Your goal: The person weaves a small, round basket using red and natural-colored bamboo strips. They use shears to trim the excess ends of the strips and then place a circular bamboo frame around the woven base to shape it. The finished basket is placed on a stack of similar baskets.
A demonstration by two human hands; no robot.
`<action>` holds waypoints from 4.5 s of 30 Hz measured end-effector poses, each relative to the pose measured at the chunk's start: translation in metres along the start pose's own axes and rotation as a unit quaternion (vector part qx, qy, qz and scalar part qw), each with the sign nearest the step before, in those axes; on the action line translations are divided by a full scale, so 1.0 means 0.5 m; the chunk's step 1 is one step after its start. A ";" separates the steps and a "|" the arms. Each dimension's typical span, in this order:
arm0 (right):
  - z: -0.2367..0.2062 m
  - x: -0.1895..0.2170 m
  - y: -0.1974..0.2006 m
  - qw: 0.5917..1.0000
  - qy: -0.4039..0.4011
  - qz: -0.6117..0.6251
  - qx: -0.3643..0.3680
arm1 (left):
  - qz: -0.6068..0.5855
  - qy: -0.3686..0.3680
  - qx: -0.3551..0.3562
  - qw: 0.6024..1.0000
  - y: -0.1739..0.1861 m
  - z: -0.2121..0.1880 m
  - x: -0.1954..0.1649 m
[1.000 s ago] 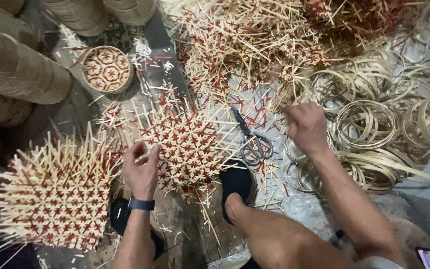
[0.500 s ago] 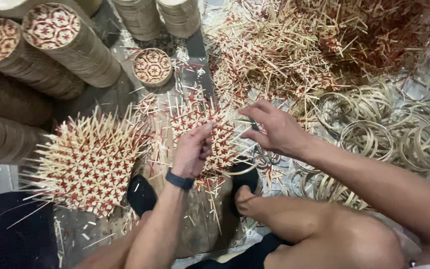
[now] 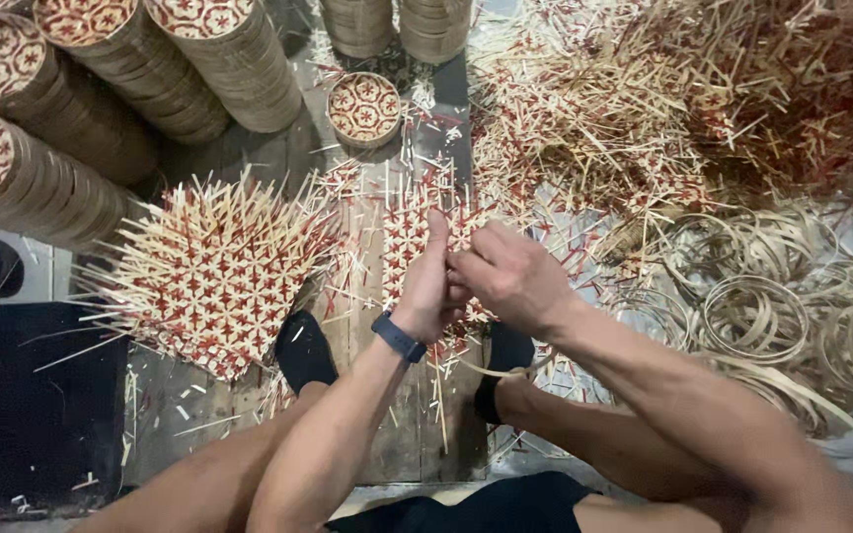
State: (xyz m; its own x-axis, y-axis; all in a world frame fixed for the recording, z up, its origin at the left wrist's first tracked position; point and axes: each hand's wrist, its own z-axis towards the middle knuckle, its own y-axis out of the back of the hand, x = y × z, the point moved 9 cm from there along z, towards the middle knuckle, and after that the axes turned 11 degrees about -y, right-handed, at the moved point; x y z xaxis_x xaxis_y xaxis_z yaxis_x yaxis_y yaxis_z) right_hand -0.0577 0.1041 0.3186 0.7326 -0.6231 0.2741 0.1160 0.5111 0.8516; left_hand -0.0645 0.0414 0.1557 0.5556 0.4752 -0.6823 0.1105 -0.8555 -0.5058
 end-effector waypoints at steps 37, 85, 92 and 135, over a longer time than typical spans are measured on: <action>-0.208 -0.306 -0.353 0.674 -0.557 0.468 0.131 | -0.148 -0.101 -0.162 0.970 0.287 0.120 0.024; -0.338 -0.403 -0.527 0.759 -0.622 0.195 0.010 | 0.448 -0.075 -0.257 0.853 0.497 0.235 0.110; -0.343 -0.413 -0.533 0.736 -0.644 0.204 0.046 | 0.469 -0.122 -0.211 0.849 0.472 0.244 0.091; -0.315 -0.312 -0.441 0.774 -0.591 0.161 -0.159 | 0.526 -0.298 -0.055 0.795 0.306 0.367 0.086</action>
State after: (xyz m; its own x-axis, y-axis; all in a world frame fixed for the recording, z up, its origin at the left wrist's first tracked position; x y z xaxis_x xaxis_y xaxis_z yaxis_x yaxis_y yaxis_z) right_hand -0.0918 0.1816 0.0175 -0.3458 -0.4429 0.8272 0.3524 0.7558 0.5519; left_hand -0.1749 -0.0313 -0.0481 -0.0968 -0.5305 -0.8422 -0.0674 -0.8407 0.5373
